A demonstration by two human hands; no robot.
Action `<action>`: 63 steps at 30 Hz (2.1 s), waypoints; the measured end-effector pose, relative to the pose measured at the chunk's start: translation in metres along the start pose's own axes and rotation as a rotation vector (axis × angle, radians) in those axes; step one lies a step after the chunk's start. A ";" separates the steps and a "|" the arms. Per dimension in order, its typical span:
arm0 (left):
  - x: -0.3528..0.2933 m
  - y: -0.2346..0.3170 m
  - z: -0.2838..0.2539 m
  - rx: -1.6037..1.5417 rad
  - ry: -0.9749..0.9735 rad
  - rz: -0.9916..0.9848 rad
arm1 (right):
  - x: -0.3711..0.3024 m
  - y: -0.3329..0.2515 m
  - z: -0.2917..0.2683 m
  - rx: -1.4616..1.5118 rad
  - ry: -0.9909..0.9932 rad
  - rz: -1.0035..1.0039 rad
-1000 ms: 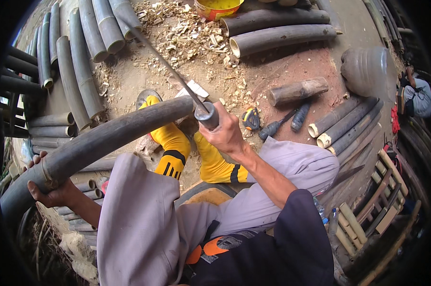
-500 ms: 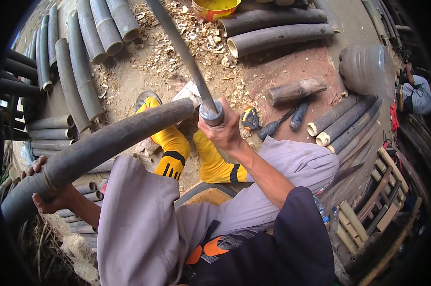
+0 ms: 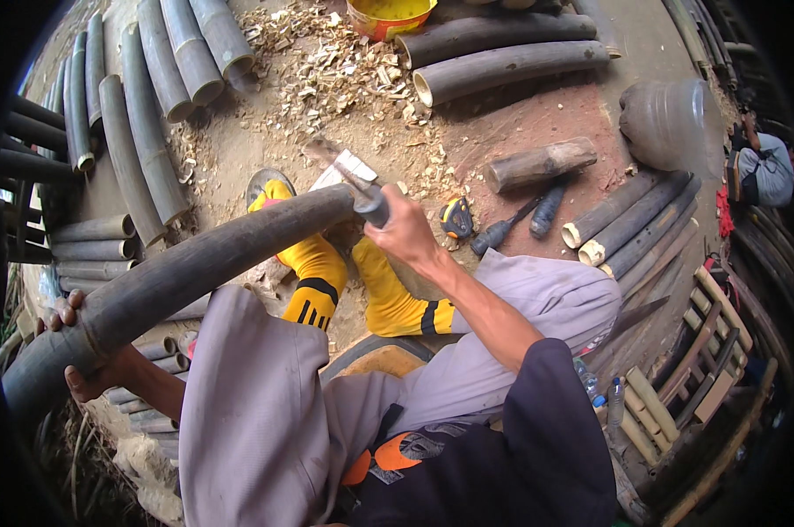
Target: The person sits on the ground and uses a knife to sharpen the end of a bamboo pole. They repeatedly rotate the pole and scrape the knife along the end to create a tapered point, then place the finished piece aside.
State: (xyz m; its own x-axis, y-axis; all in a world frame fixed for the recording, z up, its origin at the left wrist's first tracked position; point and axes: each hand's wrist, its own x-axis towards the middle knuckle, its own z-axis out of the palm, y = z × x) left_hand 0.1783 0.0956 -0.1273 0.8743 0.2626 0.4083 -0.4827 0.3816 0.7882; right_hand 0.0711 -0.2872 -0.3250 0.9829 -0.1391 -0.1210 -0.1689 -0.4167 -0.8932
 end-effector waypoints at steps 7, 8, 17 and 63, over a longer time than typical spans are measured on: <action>0.003 0.004 -0.003 0.011 -0.100 -0.001 | 0.003 -0.013 -0.015 -0.062 -0.135 0.169; 0.000 0.008 -0.006 0.061 -0.115 -0.004 | 0.000 -0.031 -0.019 0.030 -0.056 0.102; 0.005 -0.003 0.029 0.153 0.210 -0.096 | -0.006 0.045 -0.004 -0.249 -0.231 0.268; -0.005 -0.017 0.040 0.054 0.507 -0.042 | -0.022 0.063 0.010 -0.002 -0.144 0.243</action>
State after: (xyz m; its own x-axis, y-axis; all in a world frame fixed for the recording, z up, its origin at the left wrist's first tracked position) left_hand 0.1845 0.0528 -0.1241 0.7515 0.6503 0.1112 -0.4324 0.3582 0.8275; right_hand 0.0392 -0.3013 -0.3825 0.9137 -0.1066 -0.3921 -0.4013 -0.3879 -0.8297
